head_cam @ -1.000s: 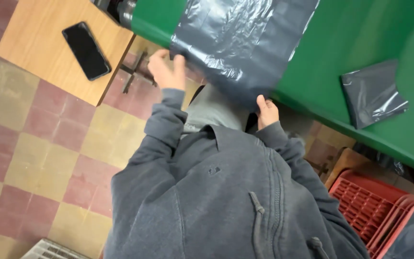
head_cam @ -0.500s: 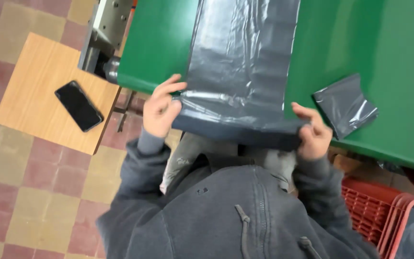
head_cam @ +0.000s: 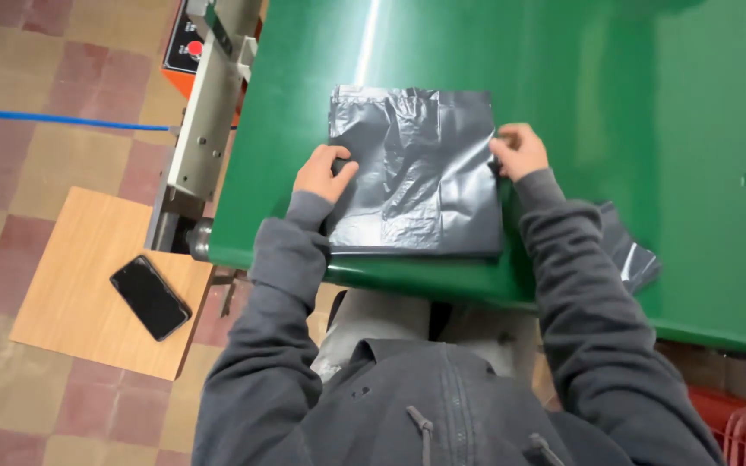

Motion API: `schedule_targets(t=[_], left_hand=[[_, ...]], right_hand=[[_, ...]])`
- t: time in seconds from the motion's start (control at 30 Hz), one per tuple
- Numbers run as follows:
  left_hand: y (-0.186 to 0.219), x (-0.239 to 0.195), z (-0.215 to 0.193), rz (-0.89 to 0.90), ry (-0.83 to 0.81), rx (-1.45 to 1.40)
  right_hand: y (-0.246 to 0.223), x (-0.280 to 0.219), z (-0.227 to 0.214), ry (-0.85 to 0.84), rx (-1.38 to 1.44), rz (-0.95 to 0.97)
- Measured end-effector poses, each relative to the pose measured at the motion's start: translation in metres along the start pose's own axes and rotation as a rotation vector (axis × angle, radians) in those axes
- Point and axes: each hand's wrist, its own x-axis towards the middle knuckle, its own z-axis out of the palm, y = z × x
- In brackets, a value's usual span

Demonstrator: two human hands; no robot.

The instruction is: Folding plastic bags and stacking them in a red plastic crate.

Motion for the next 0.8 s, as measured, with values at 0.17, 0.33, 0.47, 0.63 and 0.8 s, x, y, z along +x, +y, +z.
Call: schedule_targets(t=[0.17, 0.33, 0.47, 0.63, 0.8], left_hand=[[0.021, -0.001, -0.009, 0.148, 0.006, 0.030], [0.023, -0.001, -0.003, 0.197, 0.047, 0.116], [0.048, -0.009, -0.003, 0.152, 0.227, 0.563], [0.109, -0.010, -0.016, 0.366, 0.239, 0.498], [0.086, 0.048, 0.046, -0.392, -0.639, -0.689]], right_hand=[[-0.072, 0.039, 0.010, -0.027, -0.480, -0.451], [-0.104, 0.076, 0.026, -0.208, -0.783, -0.307], [-0.096, 0.095, 0.036, -0.363, -0.806, -0.109], [-0.117, 0.076, 0.030, -0.445, -1.000, -0.090], [-0.126, 0.044, 0.029, -0.264, -0.882, -0.123]])
